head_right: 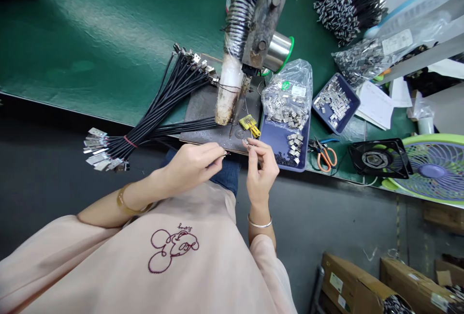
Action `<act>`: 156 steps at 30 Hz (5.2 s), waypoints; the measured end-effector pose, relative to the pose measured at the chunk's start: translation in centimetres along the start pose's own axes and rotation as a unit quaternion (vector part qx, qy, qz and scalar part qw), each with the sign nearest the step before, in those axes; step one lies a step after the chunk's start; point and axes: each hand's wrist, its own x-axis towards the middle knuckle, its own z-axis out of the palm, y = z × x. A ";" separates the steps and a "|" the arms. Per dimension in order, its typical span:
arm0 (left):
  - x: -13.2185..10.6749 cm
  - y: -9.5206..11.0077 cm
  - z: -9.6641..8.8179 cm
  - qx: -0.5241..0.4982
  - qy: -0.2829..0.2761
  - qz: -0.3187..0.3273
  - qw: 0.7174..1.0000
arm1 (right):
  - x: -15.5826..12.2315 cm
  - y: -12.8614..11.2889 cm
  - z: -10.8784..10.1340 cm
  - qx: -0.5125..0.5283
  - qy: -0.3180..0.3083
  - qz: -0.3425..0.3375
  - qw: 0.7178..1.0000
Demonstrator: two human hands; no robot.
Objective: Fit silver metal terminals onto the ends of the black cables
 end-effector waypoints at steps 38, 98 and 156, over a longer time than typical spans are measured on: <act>2.0 -2.3 2.4 -0.378 0.094 -0.217 0.895 | 0.5 2.4 2.2 -0.128 -0.018 -0.229 0.965; 2.8 -1.8 2.3 -0.318 0.110 -0.241 0.910 | 1.0 0.9 1.5 -0.148 -0.086 -0.187 0.967; 1.3 -1.9 1.7 -0.342 0.048 -0.188 0.919 | 0.7 0.8 0.2 -0.117 -0.087 -0.148 0.978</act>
